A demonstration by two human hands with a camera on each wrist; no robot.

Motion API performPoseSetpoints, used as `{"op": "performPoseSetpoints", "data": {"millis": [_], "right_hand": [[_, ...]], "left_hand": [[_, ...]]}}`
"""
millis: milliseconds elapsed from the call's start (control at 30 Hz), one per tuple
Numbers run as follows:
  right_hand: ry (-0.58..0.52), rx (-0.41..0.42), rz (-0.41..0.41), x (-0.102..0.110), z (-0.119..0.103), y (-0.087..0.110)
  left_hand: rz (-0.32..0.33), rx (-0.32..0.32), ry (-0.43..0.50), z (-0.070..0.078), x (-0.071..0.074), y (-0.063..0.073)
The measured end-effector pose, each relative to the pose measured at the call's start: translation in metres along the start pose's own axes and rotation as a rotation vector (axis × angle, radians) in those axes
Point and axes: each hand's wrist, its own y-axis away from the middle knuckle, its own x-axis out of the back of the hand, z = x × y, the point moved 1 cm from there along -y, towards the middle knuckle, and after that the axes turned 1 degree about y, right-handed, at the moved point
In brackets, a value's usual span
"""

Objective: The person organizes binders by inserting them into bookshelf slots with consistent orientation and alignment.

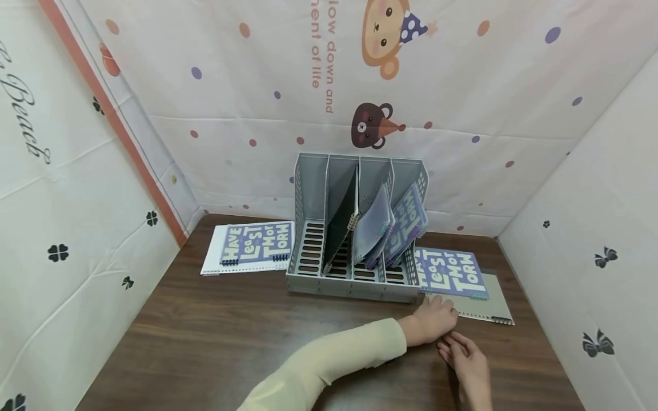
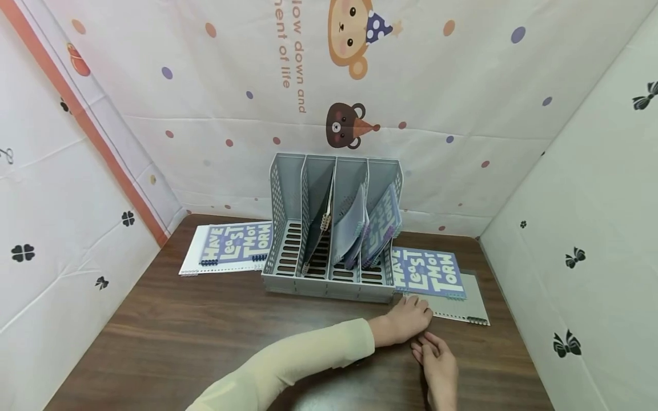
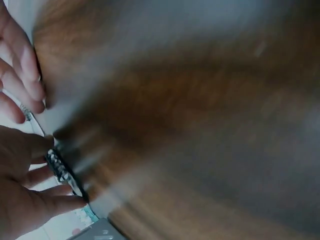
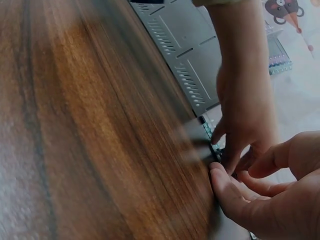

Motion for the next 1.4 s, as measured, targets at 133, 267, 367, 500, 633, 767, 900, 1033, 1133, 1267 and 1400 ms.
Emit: {"op": "performPoseSetpoints", "data": {"millis": [133,267,367,500,633,767,900,1033,1133,1267,1400], "right_hand": [[-0.003,0.006,0.002,0.0,-0.002,-0.001],[-0.009,0.001,-0.012,0.001,-0.003,-0.001],[-0.022,-0.016,-0.032,0.001,-0.003,-0.002],[-0.037,-0.04,-0.039,0.001,-0.002,-0.003],[-0.068,-0.053,-0.028,0.002,0.0,-0.002],[-0.086,-0.063,-0.029,0.003,-0.004,0.0],[-0.104,-0.067,-0.017,0.006,-0.013,0.004],[-0.173,-0.072,-0.048,0.008,-0.024,0.009],[-0.22,-0.084,-0.072,0.007,-0.029,0.015],[-0.25,-0.089,-0.054,0.004,-0.033,0.02],[-0.23,-0.081,-0.036,0.001,-0.035,0.022]], "left_hand": [[0.009,0.048,0.004,0.001,0.0,0.003],[0.022,0.011,-0.033,0.001,0.0,0.004],[0.05,-0.017,-0.03,0.0,0.0,0.006],[0.11,0.013,0.002,-0.002,0.001,0.012],[0.178,0.064,0.045,-0.006,0.004,0.021],[0.201,0.096,0.12,-0.011,0.008,0.035],[0.258,0.091,0.21,-0.016,0.012,0.053],[0.303,0.062,0.303,-0.02,0.014,0.07],[0.313,0.043,0.355,-0.02,0.015,0.08],[0.335,0.008,0.394,-0.018,0.015,0.093],[0.368,-0.02,0.419,-0.017,0.015,0.104]]}}
